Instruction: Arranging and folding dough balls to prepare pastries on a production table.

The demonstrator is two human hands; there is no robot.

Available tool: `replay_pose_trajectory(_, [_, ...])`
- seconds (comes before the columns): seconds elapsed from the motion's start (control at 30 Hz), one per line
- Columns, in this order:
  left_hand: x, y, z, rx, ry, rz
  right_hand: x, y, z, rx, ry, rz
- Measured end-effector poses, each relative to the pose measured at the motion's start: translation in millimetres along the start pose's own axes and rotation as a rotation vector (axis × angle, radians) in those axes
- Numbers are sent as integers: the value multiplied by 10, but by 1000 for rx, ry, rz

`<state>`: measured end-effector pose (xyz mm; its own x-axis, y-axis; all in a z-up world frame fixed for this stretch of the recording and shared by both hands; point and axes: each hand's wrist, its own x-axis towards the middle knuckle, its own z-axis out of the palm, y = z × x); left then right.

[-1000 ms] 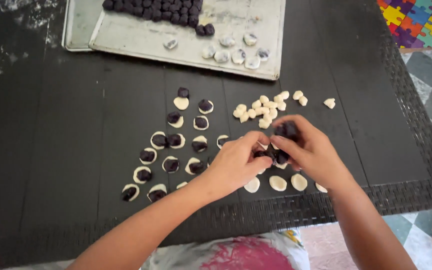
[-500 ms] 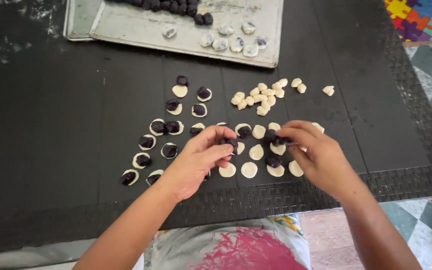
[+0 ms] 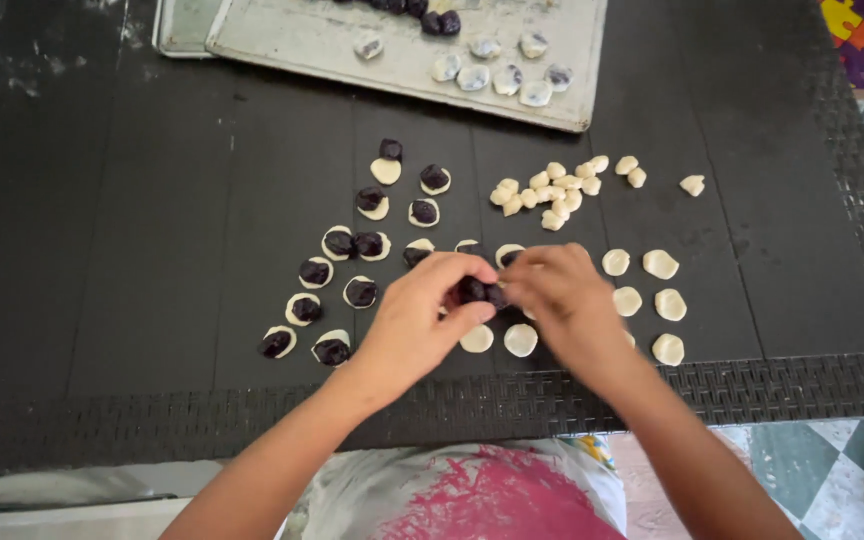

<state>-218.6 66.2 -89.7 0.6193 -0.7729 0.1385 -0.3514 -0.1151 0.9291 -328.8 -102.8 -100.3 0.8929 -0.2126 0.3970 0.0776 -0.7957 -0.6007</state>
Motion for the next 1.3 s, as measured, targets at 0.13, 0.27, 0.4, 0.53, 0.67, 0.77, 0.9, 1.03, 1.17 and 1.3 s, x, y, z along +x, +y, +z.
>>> replay_pose_trajectory(0.13, [-31, 2, 131, 51, -17, 70, -95, -153, -115, 583, -181, 543])
replay_pose_trajectory(0.27, [-134, -69, 236, 249, -48, 166, -182, -182, -215, 513, -44, 561])
replay_pose_trajectory(0.4, [-252, -170, 206, 714, -29, 459, -354, -335, -239, 82, 86, 313])
replay_pose_trajectory(0.53, [-241, -102, 159, 768, -9, 544, -519, -299, -19, -106, 73, 85])
replay_pose_trajectory(0.67, [-117, -93, 182, 928, 4, 549, -582, -123, -49, -367, 58, -60])
replay_pose_trajectory(0.77, [135, -86, 354, 899, 21, 563, -485, -53, -317, -337, 112, 57])
replay_pose_trajectory(0.9, [586, -319, 761, 877, 125, 694, -324, 255, -419, -347, 165, 109])
replay_pose_trajectory(1.03, [717, -302, 866, 902, 139, 719, -206, 441, -338, -276, 108, 85])
replay_pose_trajectory(1.17, [737, -383, 852, 847, -24, 578, -191, 510, -432, -68, 123, 468])
replay_pose_trajectory(1.3, [715, -218, 701, 800, -80, 440, -215, 519, -630, 102, 226, 721])
